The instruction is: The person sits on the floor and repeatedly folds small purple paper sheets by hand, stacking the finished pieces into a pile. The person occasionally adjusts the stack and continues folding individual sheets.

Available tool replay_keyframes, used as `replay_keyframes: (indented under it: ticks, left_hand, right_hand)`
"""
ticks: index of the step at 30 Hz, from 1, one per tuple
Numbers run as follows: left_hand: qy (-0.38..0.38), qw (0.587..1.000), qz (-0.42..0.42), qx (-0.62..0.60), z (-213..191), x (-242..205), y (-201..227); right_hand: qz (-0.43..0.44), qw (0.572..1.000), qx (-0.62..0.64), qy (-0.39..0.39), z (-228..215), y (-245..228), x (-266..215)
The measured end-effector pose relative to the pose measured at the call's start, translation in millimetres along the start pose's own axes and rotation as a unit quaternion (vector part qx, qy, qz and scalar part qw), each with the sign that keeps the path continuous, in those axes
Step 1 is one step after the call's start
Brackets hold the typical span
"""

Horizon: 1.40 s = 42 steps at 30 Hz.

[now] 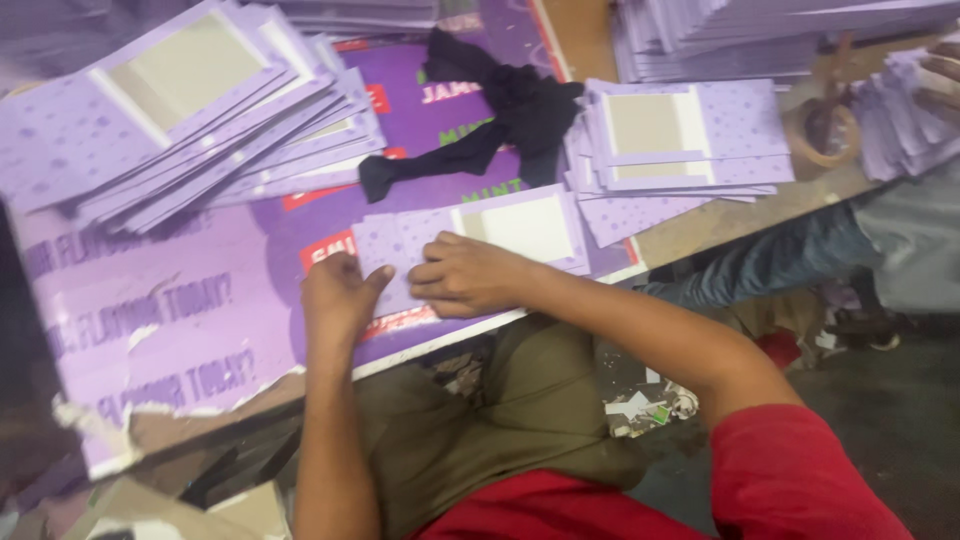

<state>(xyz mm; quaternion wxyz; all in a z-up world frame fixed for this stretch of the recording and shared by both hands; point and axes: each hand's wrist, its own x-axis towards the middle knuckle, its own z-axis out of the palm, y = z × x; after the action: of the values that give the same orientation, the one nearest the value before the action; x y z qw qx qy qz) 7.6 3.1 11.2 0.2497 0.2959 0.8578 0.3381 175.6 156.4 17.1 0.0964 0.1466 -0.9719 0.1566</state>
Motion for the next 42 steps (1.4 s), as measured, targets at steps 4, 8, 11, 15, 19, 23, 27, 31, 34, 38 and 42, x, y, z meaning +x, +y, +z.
replay_keyframes:
  ticks: [4, 8, 11, 15, 19, 23, 27, 31, 34, 38, 42]
  left_hand:
    - [-0.030, 0.999, -0.002, -0.034, 2.9, 1.3, 8.0]
    - [0.016, 0.999, 0.052, 0.000, 11.6, -12.2, 10.0]
    - [0.090, 0.980, 0.170, 0.050, 32.1, -20.1, 27.6]
    - [0.088, 0.979, 0.162, 0.091, 43.5, -29.9, 32.6]
    - [0.114, 0.989, 0.086, -0.032, 22.6, -24.2, 11.9]
    - [0.073, 0.985, 0.028, -0.151, 11.6, -18.3, -3.6]
    - [0.066, 0.987, 0.028, -0.146, 9.5, -14.8, -2.1]
    - [0.028, 0.993, -0.031, -0.112, 2.2, -10.7, -0.3]
    - [0.020, 0.998, -0.009, -0.051, 0.1, -9.1, -1.6]
    - [-0.042, 0.996, -0.035, -0.074, 7.8, -16.0, -5.6]
    - [0.010, 0.999, 0.039, -0.025, 13.7, -13.8, -11.8]
  right_hand:
    - [0.045, 0.997, 0.021, 0.063, 7.1, 6.3, -5.9]
    - [0.069, 0.994, 0.045, 0.078, 16.9, 6.3, -4.1]
    - [0.065, 0.994, 0.050, 0.069, 11.5, 11.0, -5.0]
    - [0.108, 0.988, 0.094, 0.052, 10.9, 11.1, -3.6]
    - [0.203, 0.956, 0.163, 0.133, 17.4, 14.1, 1.4]
    - [0.311, 0.907, 0.207, 0.195, 29.2, 15.4, 10.7]
    - [0.351, 0.880, 0.257, 0.192, 28.0, 18.3, 18.8]
    - [0.393, 0.865, 0.256, 0.179, 25.3, 22.0, 22.4]
    - [0.436, 0.858, 0.204, 0.181, 26.2, 23.1, 27.2]
    - [0.554, 0.801, 0.197, 0.108, 23.5, 14.7, 31.6]
    - [0.569, 0.794, 0.164, 0.141, 20.8, 4.6, 43.1]
